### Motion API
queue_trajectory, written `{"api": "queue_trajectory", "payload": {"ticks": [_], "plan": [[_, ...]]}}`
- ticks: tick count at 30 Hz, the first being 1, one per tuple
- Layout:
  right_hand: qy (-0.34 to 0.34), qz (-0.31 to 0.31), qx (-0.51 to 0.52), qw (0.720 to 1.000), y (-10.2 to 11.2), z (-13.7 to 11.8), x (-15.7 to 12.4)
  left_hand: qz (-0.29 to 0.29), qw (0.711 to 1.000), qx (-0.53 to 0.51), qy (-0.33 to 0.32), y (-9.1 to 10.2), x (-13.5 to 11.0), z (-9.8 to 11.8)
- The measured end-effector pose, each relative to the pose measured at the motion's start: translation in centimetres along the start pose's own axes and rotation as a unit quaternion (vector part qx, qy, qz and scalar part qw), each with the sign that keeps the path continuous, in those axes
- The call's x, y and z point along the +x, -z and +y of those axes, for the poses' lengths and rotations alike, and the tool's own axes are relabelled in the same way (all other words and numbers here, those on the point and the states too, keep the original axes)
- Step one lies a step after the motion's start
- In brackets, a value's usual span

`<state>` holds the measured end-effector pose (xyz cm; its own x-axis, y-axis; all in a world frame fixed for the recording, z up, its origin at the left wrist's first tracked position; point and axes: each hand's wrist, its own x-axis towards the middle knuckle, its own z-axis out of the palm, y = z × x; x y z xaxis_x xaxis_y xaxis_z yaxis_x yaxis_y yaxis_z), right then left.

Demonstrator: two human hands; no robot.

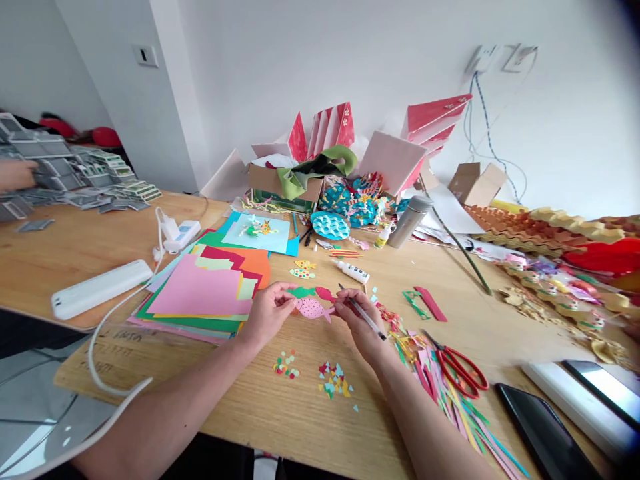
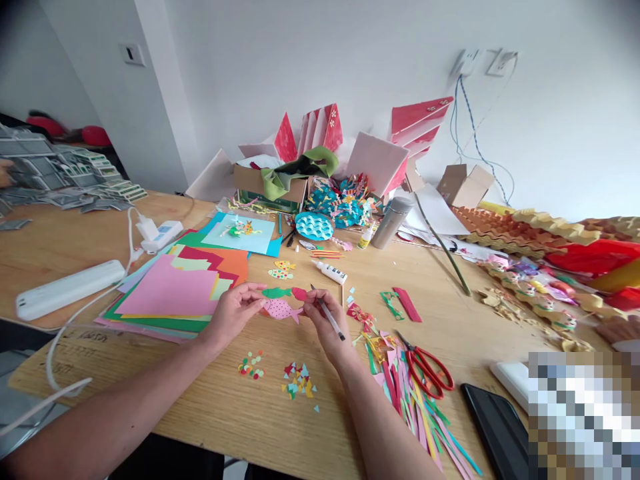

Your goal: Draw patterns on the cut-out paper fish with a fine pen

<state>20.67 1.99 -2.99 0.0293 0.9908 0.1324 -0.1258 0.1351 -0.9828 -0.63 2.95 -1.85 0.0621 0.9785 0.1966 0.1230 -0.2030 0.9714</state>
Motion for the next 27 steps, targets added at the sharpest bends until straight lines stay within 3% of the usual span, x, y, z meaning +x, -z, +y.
{"api": "queue_trajectory", "payload": {"ticks": [10, 16, 20, 23, 27], "plan": [[-0.028, -0.045, -0.01, 0.999, -0.4, -0.5, -0.3, -0.003, 1.0, 0.007, -0.003, -0.1, 0.1, -0.5], [0.024, -0.002, -0.08, 0.997, -0.1, -0.8, 0.3, 0.023, 0.999, -0.004, -0.023, -0.4, 0.2, -1.0], [0.064, 0.019, -0.165, 0.984, 0.7, -0.9, 2.1, 0.047, 0.999, 0.0, -0.027, -0.5, 0.3, -1.6], [0.089, -0.002, -0.254, 0.963, 1.3, -0.8, 4.5, 0.043, 0.999, 0.004, -0.032, -0.6, 0.2, -1.6], [0.102, -0.029, -0.273, 0.956, 1.4, -0.2, 8.4, 0.019, 0.999, 0.005, -0.036, -0.7, -0.1, -1.2]]}}
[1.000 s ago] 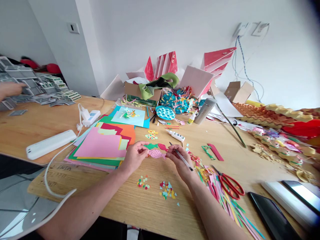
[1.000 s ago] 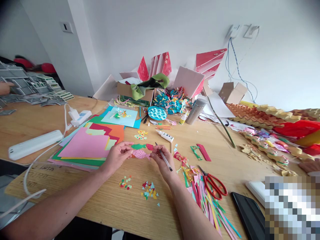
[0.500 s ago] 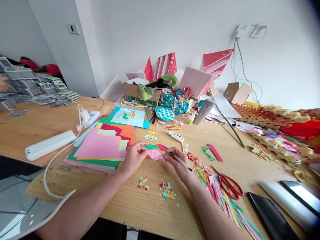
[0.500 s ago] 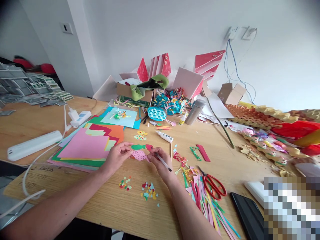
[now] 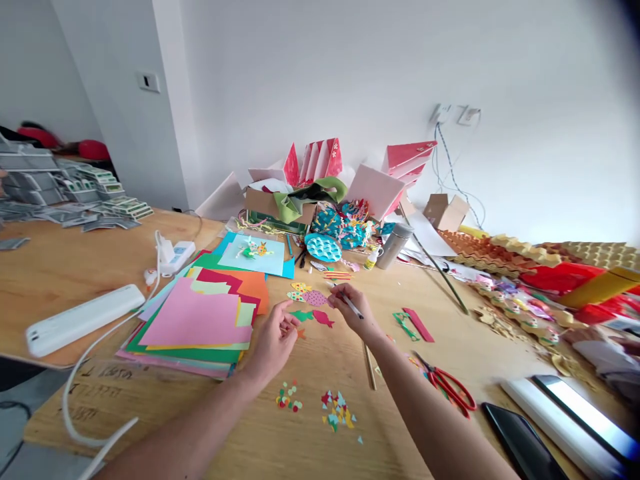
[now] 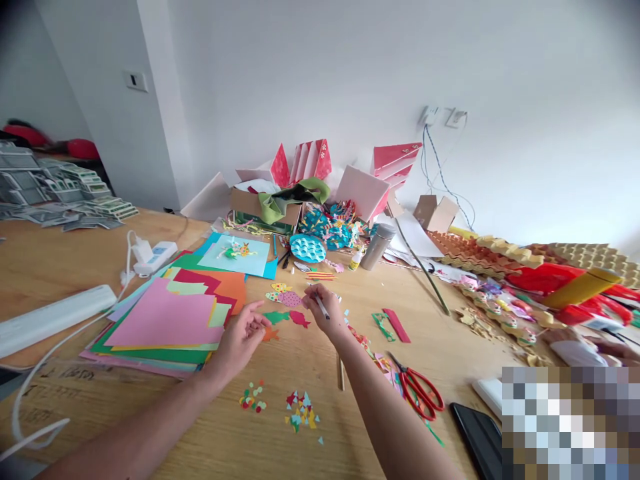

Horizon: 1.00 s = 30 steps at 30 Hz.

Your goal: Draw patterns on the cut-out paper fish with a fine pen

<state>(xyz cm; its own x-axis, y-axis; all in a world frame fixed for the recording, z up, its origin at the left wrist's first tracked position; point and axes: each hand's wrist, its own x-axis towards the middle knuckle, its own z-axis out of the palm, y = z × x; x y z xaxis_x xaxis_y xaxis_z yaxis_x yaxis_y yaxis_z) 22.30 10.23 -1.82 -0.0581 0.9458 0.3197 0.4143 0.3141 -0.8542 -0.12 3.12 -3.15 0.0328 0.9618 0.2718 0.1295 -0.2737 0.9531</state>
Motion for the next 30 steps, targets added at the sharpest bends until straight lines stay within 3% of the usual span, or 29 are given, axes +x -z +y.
{"api": "queue_trajectory", "payload": {"ticks": [5, 10, 17, 22, 24, 27, 30], "plan": [[0.021, -0.01, -0.045, 0.999, -1.3, 1.7, 3.9, -0.026, 1.0, 0.009, -0.009, 0.1, -0.3, 0.5], [0.043, -0.001, -0.107, 0.993, -2.1, 2.4, 5.4, -0.046, 0.999, 0.021, -0.019, 0.0, -0.6, 0.6], [0.084, 0.101, -0.164, 0.978, 0.3, -0.1, 6.1, -0.072, 0.993, 0.08, -0.052, -0.2, -1.0, 0.8], [0.069, 0.152, -0.154, 0.974, 2.8, -2.4, 3.4, -0.032, 0.993, 0.101, -0.046, 0.4, -0.3, 0.7], [0.044, 0.151, -0.083, 0.984, 3.1, -3.4, 1.4, -0.019, 0.994, 0.105, -0.038, 0.7, 0.0, 0.6], [0.024, 0.111, -0.025, 0.993, 2.8, -4.7, -1.9, -0.002, 0.994, 0.102, -0.037, 1.1, 0.4, 0.5], [0.017, 0.044, -0.071, 0.996, 1.6, -5.4, -4.8, 0.014, 0.995, 0.092, -0.04, 1.4, 0.5, 0.4]]}}
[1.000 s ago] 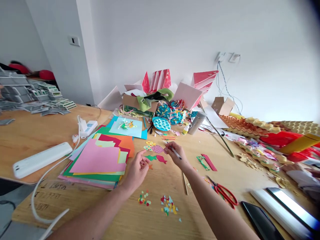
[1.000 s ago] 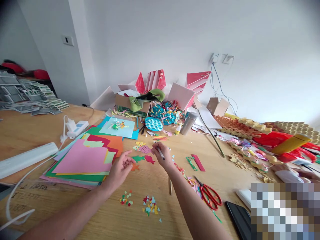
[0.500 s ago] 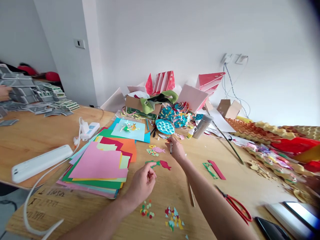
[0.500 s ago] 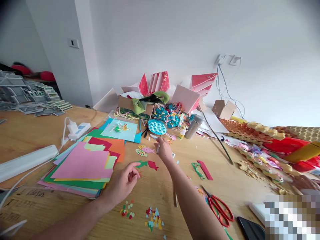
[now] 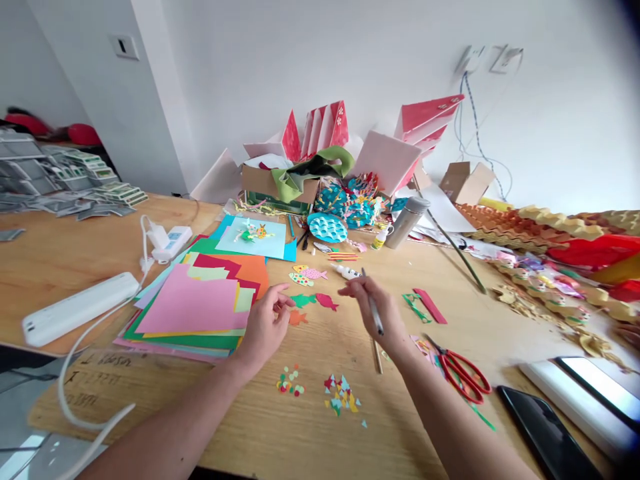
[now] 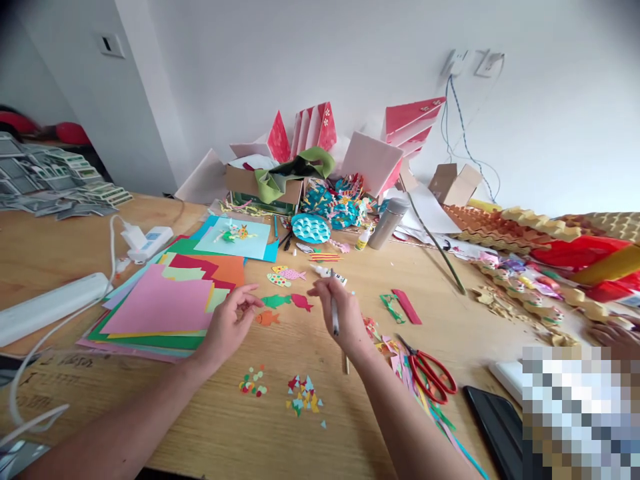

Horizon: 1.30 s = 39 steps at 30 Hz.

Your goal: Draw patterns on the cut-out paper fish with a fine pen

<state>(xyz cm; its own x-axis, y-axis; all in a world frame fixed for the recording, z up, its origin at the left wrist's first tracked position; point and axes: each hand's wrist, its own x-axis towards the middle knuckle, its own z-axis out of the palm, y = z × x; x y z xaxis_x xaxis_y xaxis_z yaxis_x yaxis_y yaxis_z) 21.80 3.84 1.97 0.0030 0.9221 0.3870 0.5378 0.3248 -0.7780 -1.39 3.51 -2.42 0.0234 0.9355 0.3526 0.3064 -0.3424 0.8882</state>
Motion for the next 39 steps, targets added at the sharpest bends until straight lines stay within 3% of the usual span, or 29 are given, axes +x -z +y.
{"api": "queue_trajectory", "payload": {"ticks": [7, 12, 16, 23, 30, 35, 39], "plan": [[0.163, -0.184, -0.067, 0.967, -3.4, 0.8, -3.1, 0.043, 0.999, -0.032, -0.006, 0.0, 0.2, -0.3], [0.201, -0.263, -0.141, 0.933, -4.4, 1.2, -3.4, 0.052, 0.997, -0.056, -0.014, 0.1, 0.0, -0.2], [0.203, -0.255, -0.18, 0.928, -4.0, 1.1, -3.5, 0.027, 0.999, -0.042, -0.019, -0.1, -0.3, -0.2], [0.167, -0.179, -0.116, 0.962, -2.5, 1.9, -3.8, -0.01, 0.994, 0.065, -0.088, -0.1, -0.4, 0.3], [0.209, -0.174, -0.117, 0.955, -4.1, 3.7, -2.7, -0.123, 0.948, 0.216, -0.198, -0.8, -1.3, 0.1], [0.205, -0.189, -0.156, 0.948, -5.3, 4.5, -2.4, -0.197, 0.916, 0.302, -0.179, -1.1, -2.0, 0.4], [0.202, -0.188, -0.176, 0.945, -5.2, 4.1, -2.6, -0.221, 0.908, 0.318, -0.164, -1.1, -2.2, 0.7]]}}
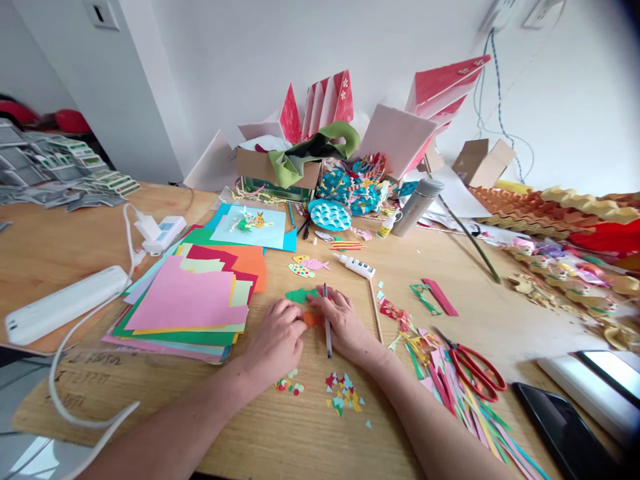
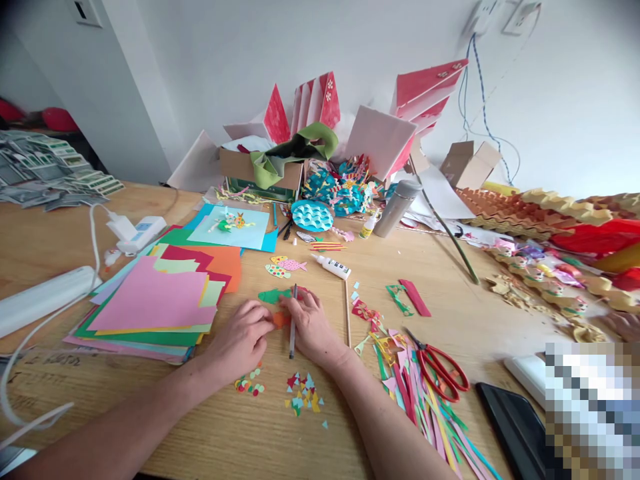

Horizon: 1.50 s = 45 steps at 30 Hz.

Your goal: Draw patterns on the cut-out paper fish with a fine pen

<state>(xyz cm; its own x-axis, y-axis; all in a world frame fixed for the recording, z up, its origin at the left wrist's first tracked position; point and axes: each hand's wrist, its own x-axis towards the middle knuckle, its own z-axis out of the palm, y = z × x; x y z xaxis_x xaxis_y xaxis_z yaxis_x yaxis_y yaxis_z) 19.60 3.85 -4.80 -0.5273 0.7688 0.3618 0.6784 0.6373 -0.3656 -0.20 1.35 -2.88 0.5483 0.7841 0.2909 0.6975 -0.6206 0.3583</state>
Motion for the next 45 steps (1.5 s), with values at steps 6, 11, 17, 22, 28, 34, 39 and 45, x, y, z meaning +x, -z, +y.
{"api": "queue_trajectory", "payload": {"ticks": [6, 11, 17, 22, 28, 34, 39, 45], "plan": [[-0.017, 0.017, 0.034, 0.999, 1.4, -0.9, -0.6, -0.009, 1.0, 0.0, 0.006, 0.3, 0.1, 0.1], [-0.064, 0.064, 0.044, 0.995, 2.2, 0.6, -1.3, 0.019, 1.0, 0.008, 0.018, 0.3, 0.1, -0.2], [-0.076, 0.041, -0.007, 0.996, 2.2, 2.1, -1.8, 0.015, 0.998, 0.034, 0.041, 0.0, 0.1, -0.6], [-0.034, 0.056, 0.019, 0.998, 3.4, 0.6, -1.5, 0.003, 0.998, 0.052, 0.044, 0.4, 0.2, -0.6], [0.045, -0.039, 0.088, 0.994, 3.8, -2.1, -1.2, 0.01, 0.998, 0.055, 0.031, 0.5, 0.2, -0.6], [0.017, -0.026, 0.103, 0.994, 3.5, -1.5, -1.7, 0.019, 0.998, 0.056, 0.02, 0.3, 0.2, -0.7], [-0.022, 0.05, 0.073, 0.996, 3.2, 0.4, -1.9, 0.019, 0.998, 0.051, 0.013, 0.2, 0.2, -0.7], [-0.04, 0.032, 0.021, 0.998, 3.0, 1.7, -2.0, 0.024, 0.999, 0.047, -0.001, -0.1, 0.0, -0.7]]}}
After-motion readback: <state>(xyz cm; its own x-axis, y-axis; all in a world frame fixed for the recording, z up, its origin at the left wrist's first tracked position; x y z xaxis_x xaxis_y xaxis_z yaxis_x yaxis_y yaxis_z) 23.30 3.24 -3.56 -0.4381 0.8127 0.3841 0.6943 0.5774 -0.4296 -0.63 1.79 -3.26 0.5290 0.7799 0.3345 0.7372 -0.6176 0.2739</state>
